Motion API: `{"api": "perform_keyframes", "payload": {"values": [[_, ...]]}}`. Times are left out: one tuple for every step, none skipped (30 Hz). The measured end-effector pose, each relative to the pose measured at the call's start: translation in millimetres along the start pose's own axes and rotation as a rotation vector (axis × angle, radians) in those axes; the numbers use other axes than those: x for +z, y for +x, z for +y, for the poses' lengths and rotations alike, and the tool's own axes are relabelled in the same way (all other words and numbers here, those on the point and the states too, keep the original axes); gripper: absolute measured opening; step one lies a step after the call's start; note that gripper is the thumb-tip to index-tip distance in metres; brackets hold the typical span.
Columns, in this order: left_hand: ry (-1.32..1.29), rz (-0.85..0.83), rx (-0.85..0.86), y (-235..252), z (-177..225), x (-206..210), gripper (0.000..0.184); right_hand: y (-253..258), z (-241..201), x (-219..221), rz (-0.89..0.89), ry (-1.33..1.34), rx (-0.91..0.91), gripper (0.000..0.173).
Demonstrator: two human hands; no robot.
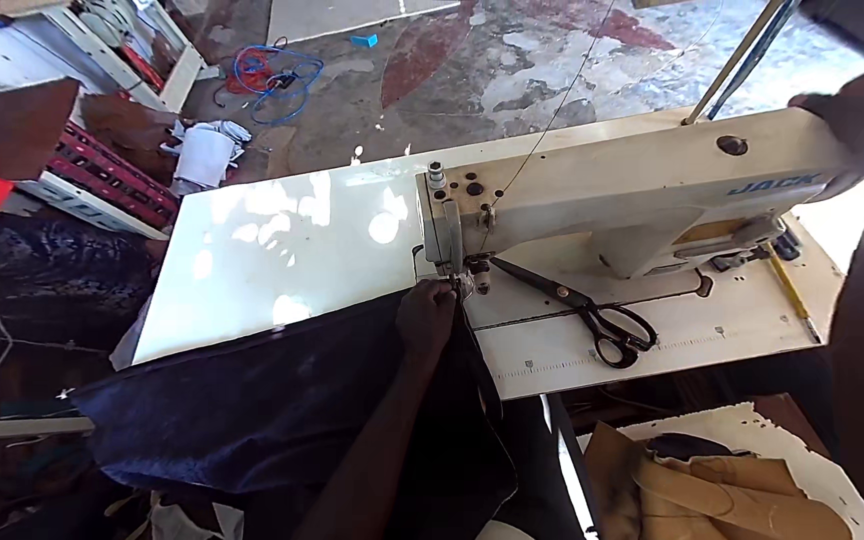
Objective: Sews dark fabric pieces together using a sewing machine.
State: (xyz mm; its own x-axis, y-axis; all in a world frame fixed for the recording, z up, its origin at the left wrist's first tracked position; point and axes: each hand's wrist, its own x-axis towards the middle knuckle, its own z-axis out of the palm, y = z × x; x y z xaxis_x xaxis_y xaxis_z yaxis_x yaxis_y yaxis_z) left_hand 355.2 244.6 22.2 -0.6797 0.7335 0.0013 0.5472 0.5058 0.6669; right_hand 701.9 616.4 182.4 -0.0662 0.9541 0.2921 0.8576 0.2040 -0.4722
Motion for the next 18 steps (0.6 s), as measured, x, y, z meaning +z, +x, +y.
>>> {"api": "perform_keyframes", "payload": {"values": [[-0.001, -0.003, -0.004, 0, 1, -1, 0.018, -16, -23, -13, -0.157, -0.072, 0.078, 0.057], [0.000, -0.005, -0.007, 1, 1, -2, 0.018, -31, -42, -24, -0.269, -0.121, 0.125, 0.048], [0.005, -0.004, -0.008, 1, 1, -2, 0.018, -42, -54, -31, -0.354, -0.158, 0.146, 0.041], [0.008, -0.004, -0.005, 0, 1, -2, 0.018, -47, -60, -36, -0.396, -0.170, 0.150, 0.038], [0.012, -0.004, -0.004, 0, 2, -1, 0.018, -47, -58, -36, -0.403, -0.184, 0.137, 0.034], [0.017, -0.002, -0.001, -1, 3, -1, 0.019, -43, -49, -33, -0.402, -0.176, 0.098, 0.030], [0.020, 0.005, 0.007, -1, 3, 0, 0.019, -34, -30, -27, -0.391, -0.150, 0.036, 0.029], [0.023, 0.013, 0.014, -1, 3, 1, 0.019, -20, -3, -16, -0.352, -0.075, -0.052, 0.031], [0.028, 0.020, 0.017, -1, 3, 1, 0.019, -3, 32, 0, -0.269, 0.022, -0.187, 0.037], [0.030, 0.025, 0.019, -1, 2, 1, 0.019, 2, 52, 15, -0.186, 0.149, -0.190, 0.050], [0.029, 0.029, 0.025, -1, 0, 2, 0.019, -5, 58, 26, -0.103, 0.313, -0.100, 0.055], [0.026, 0.031, 0.035, -1, 0, 3, 0.019, -19, 55, 32, -0.021, 0.482, -0.037, 0.052], [0.025, 0.036, 0.052, -1, -2, 4, 0.019, -34, 54, 38, 0.071, 0.634, -0.023, 0.047], [0.027, 0.047, 0.070, -1, -3, 5, 0.019, -43, 60, 46, 0.143, 0.719, -0.030, 0.043], [0.034, 0.064, 0.091, -2, -5, 5, 0.018, -47, 68, 53, 0.195, 0.720, -0.010, 0.043], [0.034, 0.077, 0.111, -3, -7, 6, 0.017, -50, 75, 55, 0.190, 0.641, 0.033, 0.044], [0.027, 0.092, 0.131, -3, -7, 7, 0.017, -51, 75, 49, 0.140, 0.541, 0.057, 0.044], [0.020, 0.105, 0.151, -3, -8, 8, 0.017, -53, 59, 36, 0.077, 0.455, 0.118, 0.041]]}}
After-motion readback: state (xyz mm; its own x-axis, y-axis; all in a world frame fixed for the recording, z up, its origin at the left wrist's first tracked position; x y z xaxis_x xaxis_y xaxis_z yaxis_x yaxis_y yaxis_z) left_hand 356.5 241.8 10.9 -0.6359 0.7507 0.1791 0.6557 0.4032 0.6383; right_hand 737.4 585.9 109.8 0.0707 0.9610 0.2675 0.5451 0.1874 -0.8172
